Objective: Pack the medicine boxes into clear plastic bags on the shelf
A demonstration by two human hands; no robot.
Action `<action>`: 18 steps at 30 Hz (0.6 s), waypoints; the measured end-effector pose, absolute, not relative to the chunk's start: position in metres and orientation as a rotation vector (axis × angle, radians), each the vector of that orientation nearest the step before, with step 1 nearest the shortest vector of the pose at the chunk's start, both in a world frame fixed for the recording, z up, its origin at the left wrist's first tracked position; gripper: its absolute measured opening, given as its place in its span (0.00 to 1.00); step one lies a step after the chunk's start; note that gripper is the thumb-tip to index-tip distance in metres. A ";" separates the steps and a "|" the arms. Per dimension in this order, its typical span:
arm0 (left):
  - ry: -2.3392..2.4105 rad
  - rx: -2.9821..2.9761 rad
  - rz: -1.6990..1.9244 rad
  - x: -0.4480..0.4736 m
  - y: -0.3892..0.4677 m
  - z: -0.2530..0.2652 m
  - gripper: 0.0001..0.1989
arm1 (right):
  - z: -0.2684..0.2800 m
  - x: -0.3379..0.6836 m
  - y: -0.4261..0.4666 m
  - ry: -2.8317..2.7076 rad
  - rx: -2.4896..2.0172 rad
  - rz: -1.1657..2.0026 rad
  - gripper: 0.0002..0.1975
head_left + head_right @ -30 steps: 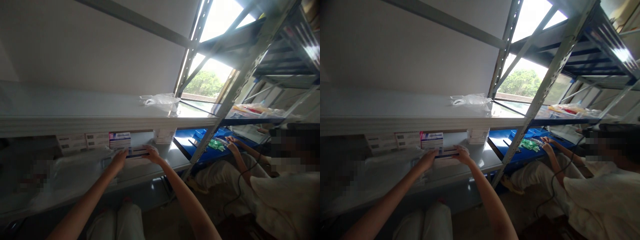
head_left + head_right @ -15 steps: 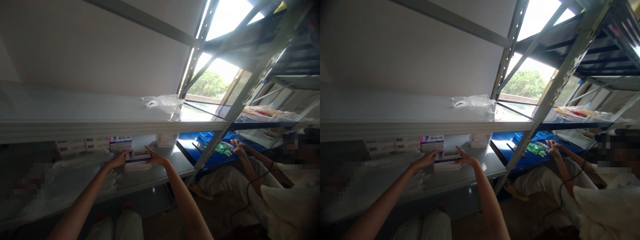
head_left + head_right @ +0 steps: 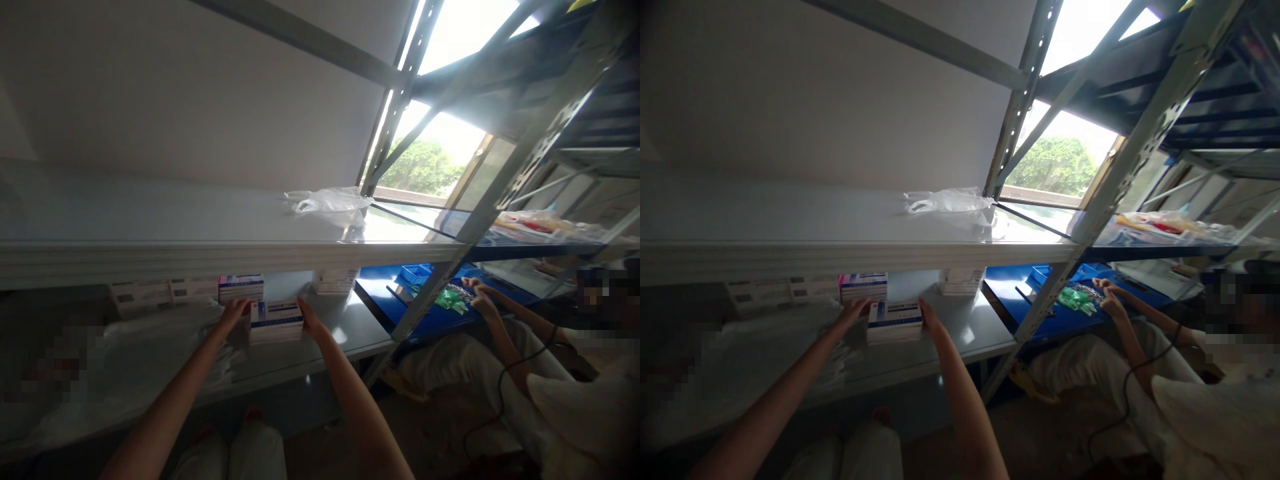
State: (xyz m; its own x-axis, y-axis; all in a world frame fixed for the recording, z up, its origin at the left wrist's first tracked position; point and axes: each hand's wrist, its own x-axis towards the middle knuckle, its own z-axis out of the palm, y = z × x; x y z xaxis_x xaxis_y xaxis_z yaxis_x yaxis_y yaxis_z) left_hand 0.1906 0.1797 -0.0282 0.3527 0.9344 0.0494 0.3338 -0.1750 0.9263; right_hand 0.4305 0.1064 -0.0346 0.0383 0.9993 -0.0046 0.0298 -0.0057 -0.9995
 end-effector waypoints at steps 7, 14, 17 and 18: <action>0.900 1.806 0.793 0.168 0.150 -0.062 0.30 | -0.049 0.434 0.080 -1.302 -1.211 0.935 0.25; 0.865 2.267 0.697 0.160 0.123 -0.053 0.28 | -0.054 0.443 0.056 -1.583 -1.288 0.682 0.16; 1.113 2.385 0.714 0.167 0.113 -0.055 0.32 | -0.067 0.436 0.047 -1.576 -1.394 0.398 0.17; 1.190 2.408 0.714 0.170 0.110 -0.056 0.31 | -0.071 0.432 0.042 -1.563 -1.411 0.309 0.18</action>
State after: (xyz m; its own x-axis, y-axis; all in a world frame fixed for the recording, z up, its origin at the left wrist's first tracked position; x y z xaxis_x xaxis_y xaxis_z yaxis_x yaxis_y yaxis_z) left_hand 0.1698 0.1104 -0.0563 0.5173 0.8090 0.2792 0.6269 -0.5803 0.5199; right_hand 0.4322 0.0425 -0.0709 0.1432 0.8675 0.4764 0.6213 0.2959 -0.7255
